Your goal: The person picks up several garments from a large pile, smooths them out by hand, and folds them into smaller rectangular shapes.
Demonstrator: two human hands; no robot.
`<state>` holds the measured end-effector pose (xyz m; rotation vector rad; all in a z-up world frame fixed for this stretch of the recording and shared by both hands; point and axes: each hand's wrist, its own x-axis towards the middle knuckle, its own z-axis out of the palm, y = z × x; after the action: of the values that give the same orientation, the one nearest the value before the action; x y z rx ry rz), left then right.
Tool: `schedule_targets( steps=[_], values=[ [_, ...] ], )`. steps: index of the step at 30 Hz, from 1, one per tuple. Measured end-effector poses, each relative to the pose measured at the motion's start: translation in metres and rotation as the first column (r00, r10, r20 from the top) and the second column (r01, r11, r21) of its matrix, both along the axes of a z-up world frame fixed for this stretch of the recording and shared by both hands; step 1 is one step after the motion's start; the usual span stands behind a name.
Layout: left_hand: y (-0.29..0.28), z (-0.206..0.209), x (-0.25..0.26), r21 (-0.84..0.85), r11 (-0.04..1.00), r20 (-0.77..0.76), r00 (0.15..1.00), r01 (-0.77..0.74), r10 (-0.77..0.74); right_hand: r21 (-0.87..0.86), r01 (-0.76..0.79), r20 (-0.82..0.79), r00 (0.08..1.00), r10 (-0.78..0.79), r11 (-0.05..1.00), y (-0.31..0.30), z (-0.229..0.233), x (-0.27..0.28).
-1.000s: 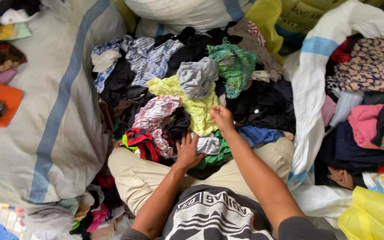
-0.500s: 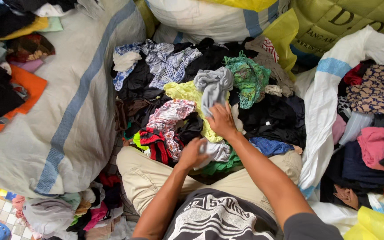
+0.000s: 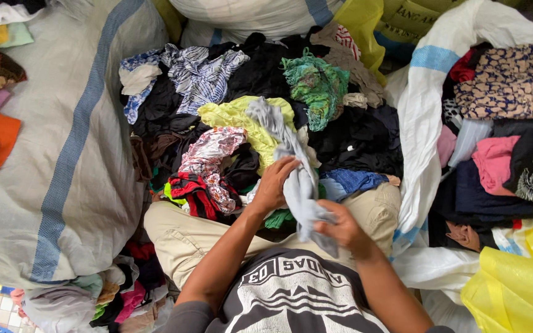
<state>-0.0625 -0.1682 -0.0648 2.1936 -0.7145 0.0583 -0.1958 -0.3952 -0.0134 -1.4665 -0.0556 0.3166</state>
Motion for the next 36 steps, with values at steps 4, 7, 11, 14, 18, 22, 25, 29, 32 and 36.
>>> schedule_targets(
  steps=[4,7,11,14,18,22,25,29,32,36],
  values=[
    [-0.004,-0.003,0.027,0.012,1.0,-0.078,0.997,0.012,-0.011,0.344,0.236,0.051,0.962,-0.269,0.909,-0.08,0.026,-0.001],
    [0.023,0.016,0.048,-0.119,0.973,-0.143,0.973,-0.199,0.182,0.537,0.417,0.1,0.831,-0.547,0.733,-0.123,0.076,0.034],
    [0.091,0.071,0.104,-0.371,0.842,0.035,0.9,-0.391,0.434,0.238,0.865,-0.003,0.454,-0.891,0.441,-0.141,0.16,0.12],
    [0.139,0.143,0.148,-0.467,0.773,0.17,0.814,-0.43,0.556,0.178,0.789,0.107,0.578,-0.809,0.588,-0.171,0.154,0.193],
    [0.182,0.229,0.167,-0.518,0.74,0.355,0.679,-0.429,0.643,0.389,0.68,0.034,0.664,-0.747,0.622,-0.16,0.164,0.263],
    [0.174,0.273,0.133,-0.404,0.89,0.489,0.774,-0.209,0.404,0.22,0.745,0.466,0.486,-0.739,0.629,-0.107,0.154,0.281],
    [0.121,0.232,0.1,-0.238,0.946,0.447,0.84,-0.218,0.306,-0.071,0.685,0.78,0.491,-0.388,0.725,-0.002,0.141,0.24],
    [0.062,0.115,0.053,0.257,0.931,0.231,0.952,-0.259,0.201,-0.38,0.353,0.771,0.632,0.082,0.855,0.129,0.059,0.175],
    [0.073,0.063,0.0,0.383,0.901,-0.183,0.94,-0.202,0.289,-0.488,0.405,0.737,0.666,0.116,0.774,0.133,0.003,0.153],
    [0.087,0.017,-0.046,0.418,0.882,-0.288,0.889,-0.218,0.356,-0.441,0.45,0.718,0.696,0.005,0.776,0.086,-0.032,0.144]
  ],
)
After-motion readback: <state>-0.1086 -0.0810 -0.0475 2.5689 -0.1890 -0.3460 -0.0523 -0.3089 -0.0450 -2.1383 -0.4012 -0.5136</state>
